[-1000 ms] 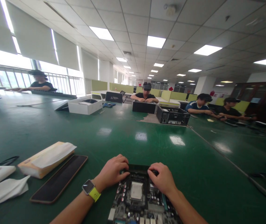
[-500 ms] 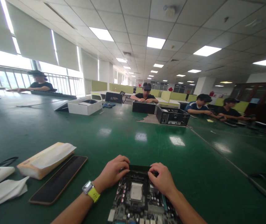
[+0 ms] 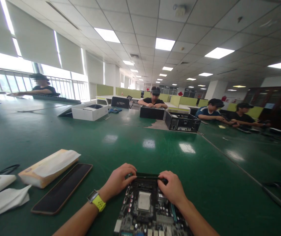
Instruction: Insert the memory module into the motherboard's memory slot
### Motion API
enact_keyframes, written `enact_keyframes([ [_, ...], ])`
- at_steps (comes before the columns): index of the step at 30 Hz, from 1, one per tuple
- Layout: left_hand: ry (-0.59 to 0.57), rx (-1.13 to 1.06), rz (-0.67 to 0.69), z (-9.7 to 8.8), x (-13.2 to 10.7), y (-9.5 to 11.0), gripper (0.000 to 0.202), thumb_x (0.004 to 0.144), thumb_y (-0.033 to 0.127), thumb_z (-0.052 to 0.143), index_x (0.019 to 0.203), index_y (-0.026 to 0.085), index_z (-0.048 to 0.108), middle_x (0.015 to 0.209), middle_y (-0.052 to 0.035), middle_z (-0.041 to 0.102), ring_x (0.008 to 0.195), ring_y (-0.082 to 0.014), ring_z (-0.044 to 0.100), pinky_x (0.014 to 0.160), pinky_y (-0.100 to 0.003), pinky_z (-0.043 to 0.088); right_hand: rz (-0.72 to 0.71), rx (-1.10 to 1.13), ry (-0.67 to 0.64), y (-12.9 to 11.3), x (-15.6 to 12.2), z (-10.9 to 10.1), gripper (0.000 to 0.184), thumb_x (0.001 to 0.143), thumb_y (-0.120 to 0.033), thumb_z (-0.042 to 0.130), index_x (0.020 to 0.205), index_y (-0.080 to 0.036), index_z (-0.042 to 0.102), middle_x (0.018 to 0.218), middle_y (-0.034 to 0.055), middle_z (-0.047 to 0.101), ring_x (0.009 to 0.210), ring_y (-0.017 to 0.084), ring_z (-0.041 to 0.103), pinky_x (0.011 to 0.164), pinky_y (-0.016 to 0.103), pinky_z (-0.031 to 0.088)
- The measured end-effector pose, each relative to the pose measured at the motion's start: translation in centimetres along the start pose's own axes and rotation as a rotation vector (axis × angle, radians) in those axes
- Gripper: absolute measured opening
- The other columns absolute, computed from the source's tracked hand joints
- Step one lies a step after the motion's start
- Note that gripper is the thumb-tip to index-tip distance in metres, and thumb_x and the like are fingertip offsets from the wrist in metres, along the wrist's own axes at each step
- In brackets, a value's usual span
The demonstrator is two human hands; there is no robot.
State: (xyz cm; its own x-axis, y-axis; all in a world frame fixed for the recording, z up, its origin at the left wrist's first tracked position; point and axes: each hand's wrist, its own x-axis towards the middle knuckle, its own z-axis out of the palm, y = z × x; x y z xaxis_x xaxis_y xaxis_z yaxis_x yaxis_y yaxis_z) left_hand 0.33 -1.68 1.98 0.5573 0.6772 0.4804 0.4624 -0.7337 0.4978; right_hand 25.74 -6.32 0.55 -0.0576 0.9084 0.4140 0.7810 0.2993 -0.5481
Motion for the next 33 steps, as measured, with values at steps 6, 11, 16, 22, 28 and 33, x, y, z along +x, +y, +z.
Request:
enact_keyframes([
  [6,-0.014,0.03,0.022,0.17,0.0,-0.12,0.012,0.087,0.021,0.055,0.086,0.02,0.067,0.096,-0.0035,0.066,0.092,-0.017,0.059,0.084,-0.028,0.047,0.006,-0.009,-0.004,0.0,0.05,0.03,0.014,0.074,-0.022,0.055,0.071,-0.022,0.069,0.08,0.0027,0.069,0.08,0.019,0.06,0.078,0.029,0.044],
  [11,-0.048,0.04,0.001,0.16,0.01,-0.12,0.012,0.086,0.021,0.056,0.087,0.02,0.068,0.096,-0.0039,0.064,0.091,-0.0171,0.059,0.083,-0.028,0.047,-0.007,0.013,-0.004,-0.22,0.0,-0.16,0.014,0.075,-0.022,0.055,0.072,-0.022,0.069,0.082,0.002,0.069,0.081,0.019,0.06,0.079,0.029,0.043],
  [16,-0.069,0.037,-0.03,0.14,-0.08,-0.18,0.01,0.086,0.022,0.058,0.087,0.021,0.067,0.092,-0.0027,0.065,0.088,-0.0169,0.059,0.081,-0.028,0.047,-0.006,0.018,0.008,-0.13,-0.04,-0.1,0.012,0.074,-0.022,0.057,0.072,-0.023,0.069,0.082,0.0013,0.069,0.081,0.019,0.059,0.078,0.029,0.043],
  [22,-0.04,0.055,0.027,0.01,-0.07,-0.02,0.013,0.088,0.021,0.055,0.086,0.02,0.067,0.092,-0.0038,0.066,0.09,-0.0174,0.058,0.082,-0.028,0.047,-0.006,0.006,0.008,-0.19,0.03,-0.14,0.012,0.074,-0.021,0.056,0.069,-0.022,0.067,0.077,0.0011,0.068,0.078,0.019,0.059,0.076,0.029,0.043],
  [28,-0.029,0.113,0.06,-0.1,0.03,0.22,0.013,0.088,0.019,0.054,0.086,0.021,0.068,0.094,-0.0036,0.065,0.09,-0.0171,0.058,0.082,-0.027,0.047,-0.011,0.007,0.0,-0.26,-0.01,-0.21,0.012,0.075,-0.021,0.056,0.068,-0.022,0.066,0.077,0.0014,0.067,0.078,0.019,0.058,0.076,0.028,0.042],
  [33,-0.055,0.185,0.063,-0.16,0.12,0.27,0.014,0.088,0.02,0.054,0.086,0.021,0.068,0.094,-0.0031,0.066,0.09,-0.0175,0.058,0.081,-0.027,0.047,-0.006,-0.014,0.002,-0.37,-0.02,-0.19,0.012,0.075,-0.022,0.056,0.067,-0.022,0.065,0.076,0.0014,0.067,0.078,0.019,0.058,0.075,0.028,0.041],
])
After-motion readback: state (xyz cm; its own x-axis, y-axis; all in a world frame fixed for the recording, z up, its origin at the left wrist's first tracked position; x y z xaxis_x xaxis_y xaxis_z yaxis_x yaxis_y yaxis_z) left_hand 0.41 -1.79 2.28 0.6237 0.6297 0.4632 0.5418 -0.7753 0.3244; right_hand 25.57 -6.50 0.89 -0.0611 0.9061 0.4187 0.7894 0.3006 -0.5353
